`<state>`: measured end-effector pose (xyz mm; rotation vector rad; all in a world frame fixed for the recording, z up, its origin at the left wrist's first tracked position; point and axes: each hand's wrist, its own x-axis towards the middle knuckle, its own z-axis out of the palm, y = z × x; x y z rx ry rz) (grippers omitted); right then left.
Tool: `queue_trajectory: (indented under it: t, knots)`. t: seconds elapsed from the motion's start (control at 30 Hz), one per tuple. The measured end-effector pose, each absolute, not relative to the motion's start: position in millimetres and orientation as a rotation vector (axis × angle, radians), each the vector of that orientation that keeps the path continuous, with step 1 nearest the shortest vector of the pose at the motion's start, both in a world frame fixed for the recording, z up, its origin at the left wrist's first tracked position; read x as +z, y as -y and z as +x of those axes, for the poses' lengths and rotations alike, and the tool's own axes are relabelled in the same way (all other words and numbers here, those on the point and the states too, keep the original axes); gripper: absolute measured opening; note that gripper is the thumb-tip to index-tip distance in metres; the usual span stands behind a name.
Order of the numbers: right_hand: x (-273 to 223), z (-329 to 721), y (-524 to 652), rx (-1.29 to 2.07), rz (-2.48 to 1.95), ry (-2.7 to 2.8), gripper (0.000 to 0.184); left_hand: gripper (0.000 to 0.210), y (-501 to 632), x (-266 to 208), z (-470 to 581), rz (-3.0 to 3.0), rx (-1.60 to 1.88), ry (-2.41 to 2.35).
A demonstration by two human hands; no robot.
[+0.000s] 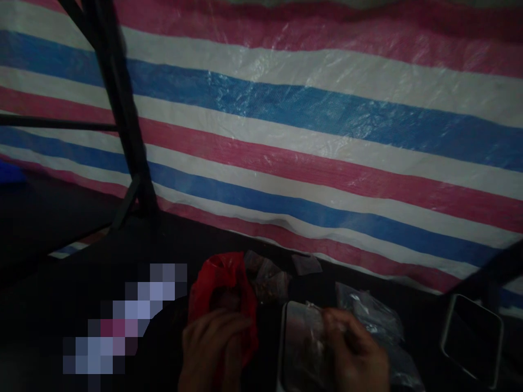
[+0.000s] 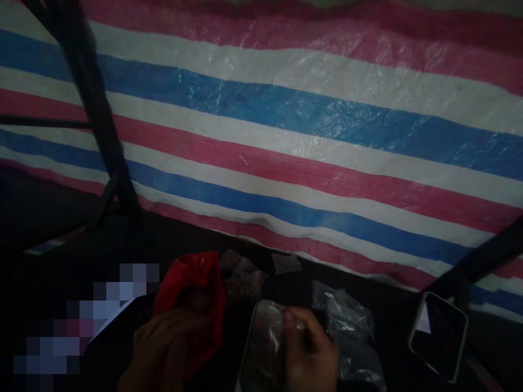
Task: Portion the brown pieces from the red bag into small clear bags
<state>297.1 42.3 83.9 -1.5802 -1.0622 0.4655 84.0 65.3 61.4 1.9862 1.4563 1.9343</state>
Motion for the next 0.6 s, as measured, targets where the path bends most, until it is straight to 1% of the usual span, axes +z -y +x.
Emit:
queue_trajectory:
  t: [0.07,0.13,0.2,0.27,0.33,0.47,0.6]
  knots:
    - [79.1,316.0,-44.6,0.367,-1.682,1.164,0.040,0.023,-66.3,60.6,81.5,1.953,1.962,-1.487]
    - [73.1,325.6,-49.1,0.115,-1.743,1.231,0.042,0.022,-69.2,60.0,76.9,2.064,1.925,-1.496]
    - [69.3,328.9,-52.6,-0.145,-1.759,1.216,0.049,0.022,-72.5,59.7,73.0,2.156,1.897,-1.515]
    - [70.1,329.8,-52.6,-0.286,-1.750,1.133,0.051,0.021,-74.7,60.1,71.4,2.143,1.924,-1.540]
    - [74.5,331.1,-48.6,-0.346,-1.731,0.948,0.046,0.022,-75.0,61.3,71.7,2.102,1.985,-1.536]
    - [85.0,334.8,-37.0,-0.326,-1.791,0.465,0.033,0.023,-73.4,65.4,71.7,2.068,2.016,-1.522]
    - [93.3,337.7,-31.5,-0.327,-1.753,0.277,0.032,0.022,-74.0,69.1,69.9,2.077,2.020,-1.510]
